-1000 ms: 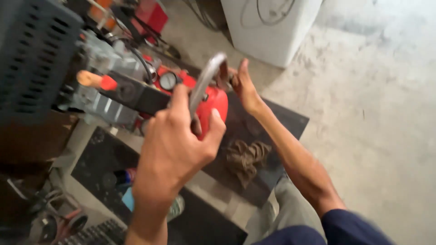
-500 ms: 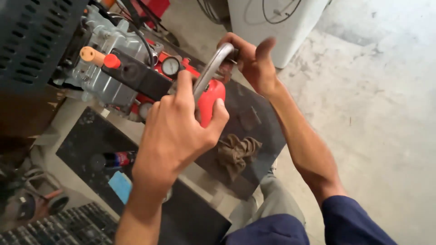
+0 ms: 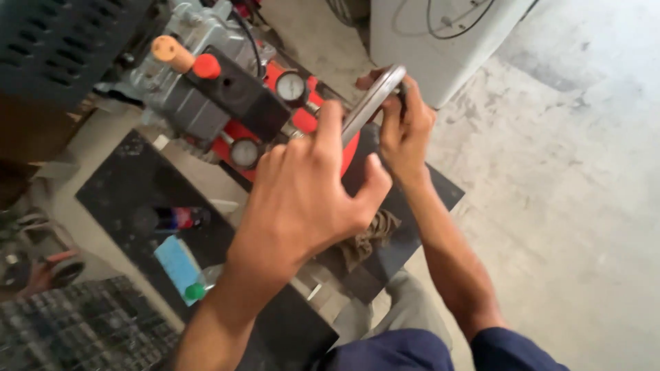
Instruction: Sanding a metal pipe handle on an air compressor using sandpaper and wiping it clean with a cloth.
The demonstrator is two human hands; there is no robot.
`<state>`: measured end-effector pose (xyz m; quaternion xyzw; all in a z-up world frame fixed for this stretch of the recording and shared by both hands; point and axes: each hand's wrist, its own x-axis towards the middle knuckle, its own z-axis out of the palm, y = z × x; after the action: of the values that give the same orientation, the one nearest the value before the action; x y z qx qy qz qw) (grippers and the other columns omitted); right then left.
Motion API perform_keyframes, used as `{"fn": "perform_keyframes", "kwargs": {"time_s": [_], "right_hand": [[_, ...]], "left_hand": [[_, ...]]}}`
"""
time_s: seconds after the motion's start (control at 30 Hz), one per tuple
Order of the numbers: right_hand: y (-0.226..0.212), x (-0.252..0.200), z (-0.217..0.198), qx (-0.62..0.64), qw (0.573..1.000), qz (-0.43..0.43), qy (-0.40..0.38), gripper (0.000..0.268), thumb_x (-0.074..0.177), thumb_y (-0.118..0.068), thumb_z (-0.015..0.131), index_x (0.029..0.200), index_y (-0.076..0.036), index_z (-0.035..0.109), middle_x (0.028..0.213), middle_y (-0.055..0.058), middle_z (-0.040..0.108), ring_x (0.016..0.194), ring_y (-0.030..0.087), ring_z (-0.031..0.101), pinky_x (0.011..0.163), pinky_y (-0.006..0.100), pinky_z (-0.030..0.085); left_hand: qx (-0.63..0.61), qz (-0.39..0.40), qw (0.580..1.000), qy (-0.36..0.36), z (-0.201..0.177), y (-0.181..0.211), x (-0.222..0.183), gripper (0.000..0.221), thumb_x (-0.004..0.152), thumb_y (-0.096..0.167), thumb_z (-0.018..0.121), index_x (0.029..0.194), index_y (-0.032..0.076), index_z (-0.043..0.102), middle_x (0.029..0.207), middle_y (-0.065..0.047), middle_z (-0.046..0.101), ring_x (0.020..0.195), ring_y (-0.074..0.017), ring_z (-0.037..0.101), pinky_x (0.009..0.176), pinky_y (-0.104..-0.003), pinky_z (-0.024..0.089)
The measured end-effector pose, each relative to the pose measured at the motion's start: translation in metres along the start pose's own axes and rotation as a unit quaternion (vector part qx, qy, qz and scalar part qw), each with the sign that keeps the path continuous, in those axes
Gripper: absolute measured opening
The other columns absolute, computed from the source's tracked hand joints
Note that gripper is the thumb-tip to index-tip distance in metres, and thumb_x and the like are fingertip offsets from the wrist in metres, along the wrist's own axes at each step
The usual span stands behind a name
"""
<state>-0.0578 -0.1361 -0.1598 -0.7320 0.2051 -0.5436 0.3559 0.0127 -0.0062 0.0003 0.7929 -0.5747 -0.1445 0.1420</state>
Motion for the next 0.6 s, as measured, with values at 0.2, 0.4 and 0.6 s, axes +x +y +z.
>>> {"fn": "perform_keyframes", "kwargs": {"time_s": [0.2,0.4,0.6], "right_hand": [[0.007,-0.018,0.001,0.011,1.0,0.006,0.027,0.022,0.114,-0.015,0.036,0.122,-0.005,0.054,0.109,0.003,0.074,0.059,0.013,0.065,0.067,0.026,0.056],[0.024,-0.036,0.016,-0.031,0.978,0.206,0.022,0.003,0.099,-0.016,0.054,0.097,-0.014,0.056,0.074,0.0,0.066,0.068,0.012,0.056,0.065,0.033,0.045],[0.014,-0.035,0.03,-0.076,0.981,0.178,0.026,0.012,0.103,-0.016,0.043,0.111,-0.014,0.052,0.082,0.002,0.058,0.072,0.015,0.055,0.063,0.035,0.045]], "left_hand": [[0.001,0.027,0.999,0.035,-0.003,0.006,-0.007,0.036,0.092,0.035,0.057,0.106,0.004,0.046,0.07,-0.022,0.067,0.065,-0.0511,0.067,0.057,-0.061,0.049],[-0.029,0.028,0.999,0.001,-0.002,-0.003,-0.011,0.036,0.09,0.038,0.054,0.108,0.007,0.048,0.096,-0.031,0.072,0.093,-0.0536,0.068,0.083,-0.062,0.05],[-0.041,0.072,0.996,0.043,0.01,-0.007,-0.004,0.036,0.094,0.031,0.057,0.115,0.003,0.046,0.077,-0.018,0.07,0.068,-0.0385,0.074,0.067,-0.054,0.061]]}}
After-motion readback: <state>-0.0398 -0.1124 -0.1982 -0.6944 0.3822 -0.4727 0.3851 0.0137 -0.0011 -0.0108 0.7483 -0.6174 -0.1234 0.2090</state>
